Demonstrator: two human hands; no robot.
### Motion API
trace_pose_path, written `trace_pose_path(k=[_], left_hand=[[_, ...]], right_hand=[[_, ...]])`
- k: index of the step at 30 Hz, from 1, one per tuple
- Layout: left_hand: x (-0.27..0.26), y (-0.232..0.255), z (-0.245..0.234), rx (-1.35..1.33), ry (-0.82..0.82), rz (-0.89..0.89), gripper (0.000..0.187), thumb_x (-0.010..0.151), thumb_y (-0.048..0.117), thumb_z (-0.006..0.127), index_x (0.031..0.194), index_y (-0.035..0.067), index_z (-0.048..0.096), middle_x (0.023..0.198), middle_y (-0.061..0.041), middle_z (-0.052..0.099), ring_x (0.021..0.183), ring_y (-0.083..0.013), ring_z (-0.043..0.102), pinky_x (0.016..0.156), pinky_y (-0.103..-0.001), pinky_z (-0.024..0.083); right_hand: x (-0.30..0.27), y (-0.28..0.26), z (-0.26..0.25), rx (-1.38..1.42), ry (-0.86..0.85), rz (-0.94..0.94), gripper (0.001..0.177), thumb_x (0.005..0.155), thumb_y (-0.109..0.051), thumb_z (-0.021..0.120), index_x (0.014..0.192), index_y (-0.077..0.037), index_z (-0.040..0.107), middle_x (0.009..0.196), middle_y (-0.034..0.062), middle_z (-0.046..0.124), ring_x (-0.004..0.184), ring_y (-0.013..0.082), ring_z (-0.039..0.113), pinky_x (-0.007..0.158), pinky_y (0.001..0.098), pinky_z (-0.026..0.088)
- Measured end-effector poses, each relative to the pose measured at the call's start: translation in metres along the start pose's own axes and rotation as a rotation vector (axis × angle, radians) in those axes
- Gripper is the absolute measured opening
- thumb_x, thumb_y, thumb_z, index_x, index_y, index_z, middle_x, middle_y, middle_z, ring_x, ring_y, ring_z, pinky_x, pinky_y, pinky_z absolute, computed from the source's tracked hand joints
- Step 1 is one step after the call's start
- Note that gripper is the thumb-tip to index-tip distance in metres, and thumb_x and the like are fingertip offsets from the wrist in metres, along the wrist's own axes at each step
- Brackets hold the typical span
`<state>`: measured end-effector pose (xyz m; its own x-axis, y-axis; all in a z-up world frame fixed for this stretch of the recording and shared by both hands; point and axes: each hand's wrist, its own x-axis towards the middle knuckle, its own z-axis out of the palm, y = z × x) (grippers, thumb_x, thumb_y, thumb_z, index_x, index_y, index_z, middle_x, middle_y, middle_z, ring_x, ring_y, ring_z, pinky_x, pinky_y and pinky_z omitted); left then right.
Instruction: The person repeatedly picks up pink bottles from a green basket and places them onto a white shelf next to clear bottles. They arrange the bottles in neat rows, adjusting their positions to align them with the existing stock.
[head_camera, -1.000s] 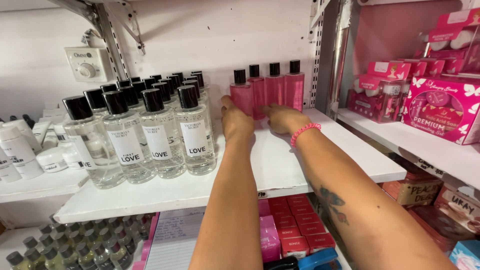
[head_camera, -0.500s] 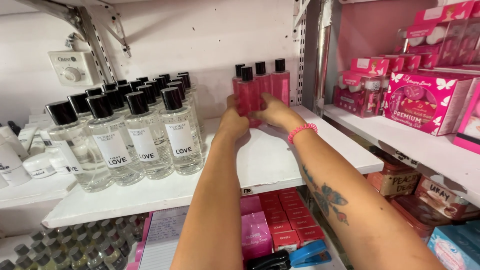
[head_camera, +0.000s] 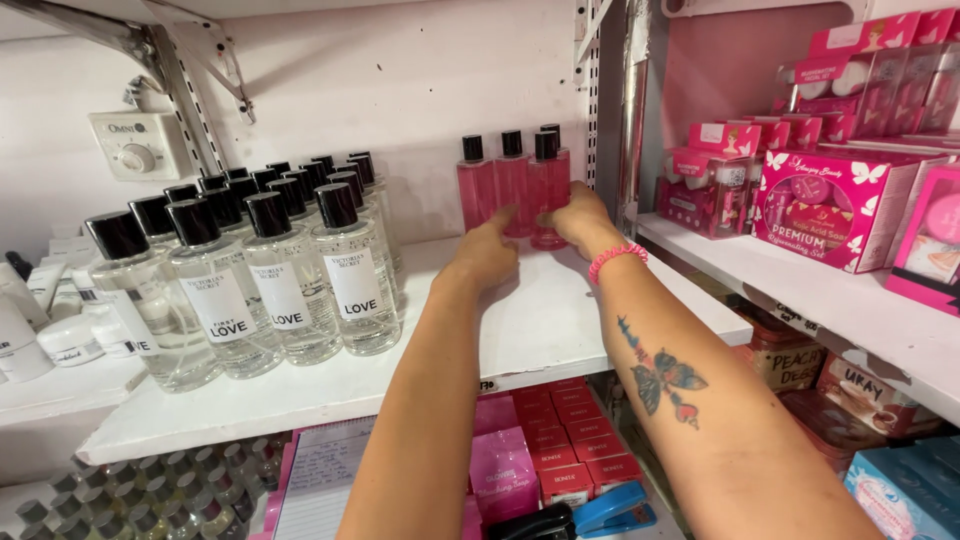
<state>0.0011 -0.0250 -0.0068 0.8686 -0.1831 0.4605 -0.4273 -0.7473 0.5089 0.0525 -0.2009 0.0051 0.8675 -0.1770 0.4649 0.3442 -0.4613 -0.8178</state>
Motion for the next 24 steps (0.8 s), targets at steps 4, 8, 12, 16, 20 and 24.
trace_pose_path(k=[4,8,12,16,20,24], left_hand=[[-0.001,0.008,0.008,-0.017,-0.038,0.094,0.071,0.086,0.01,0.056,0.154,0.021,0.043,0.135,-0.026,0.061,0.13,-0.0381,0.057,0.109,-0.042,0.045],[0.012,0.002,0.019,0.025,-0.04,0.127,0.072,0.084,0.008,0.056,0.154,0.019,0.042,0.138,-0.024,0.059,0.132,-0.037,0.055,0.11,-0.043,0.043],[0.029,0.022,0.026,0.095,-0.118,0.08,0.067,0.093,0.019,0.054,0.157,0.019,0.038,0.139,-0.025,0.059,0.133,-0.0365,0.056,0.112,-0.042,0.043],[0.082,0.023,0.072,0.23,-0.166,0.06,0.075,0.092,0.015,0.053,0.163,0.007,0.028,0.146,-0.027,0.058,0.136,-0.0376,0.058,0.113,-0.046,0.046],[0.038,0.064,0.058,0.105,-0.156,-0.179,0.081,0.093,0.021,0.051,0.165,0.024,0.012,0.167,-0.008,0.028,0.149,-0.037,0.036,0.118,-0.061,0.031],[0.052,0.038,0.072,0.145,-0.175,-0.13,0.081,0.092,0.02,0.047,0.164,0.03,0.011,0.172,0.005,0.018,0.154,-0.031,0.03,0.12,-0.067,0.024]], right_hand=[[0.015,0.017,0.005,0.13,0.01,0.022,0.056,0.073,-0.001,0.082,0.126,0.0,0.064,0.118,0.0152,0.074,0.107,0.0246,0.072,0.089,0.0357,0.057],[0.016,0.023,0.0,0.01,0.135,-0.002,0.061,0.074,-0.002,0.081,0.132,-0.006,0.061,0.122,0.0152,0.071,0.114,0.0262,0.069,0.094,0.036,0.055],[0.017,0.026,-0.009,-0.05,0.183,-0.002,0.069,0.075,-0.005,0.08,0.14,-0.014,0.056,0.126,0.0165,0.069,0.12,0.0287,0.065,0.097,0.0367,0.052],[0.027,0.036,-0.01,0.059,0.174,-0.055,0.065,0.079,-0.009,0.079,0.14,-0.013,0.058,0.127,0.0163,0.07,0.119,0.0265,0.067,0.097,0.0356,0.052],[0.046,0.055,-0.006,0.171,0.074,-0.011,0.067,0.078,-0.015,0.08,0.14,-0.014,0.056,0.126,0.0145,0.072,0.118,0.0257,0.07,0.095,0.0366,0.055],[0.035,0.049,-0.011,-0.057,0.085,-0.01,0.069,0.081,-0.02,0.079,0.145,-0.013,0.055,0.136,0.0185,0.068,0.128,0.0306,0.065,0.104,0.0385,0.051]])
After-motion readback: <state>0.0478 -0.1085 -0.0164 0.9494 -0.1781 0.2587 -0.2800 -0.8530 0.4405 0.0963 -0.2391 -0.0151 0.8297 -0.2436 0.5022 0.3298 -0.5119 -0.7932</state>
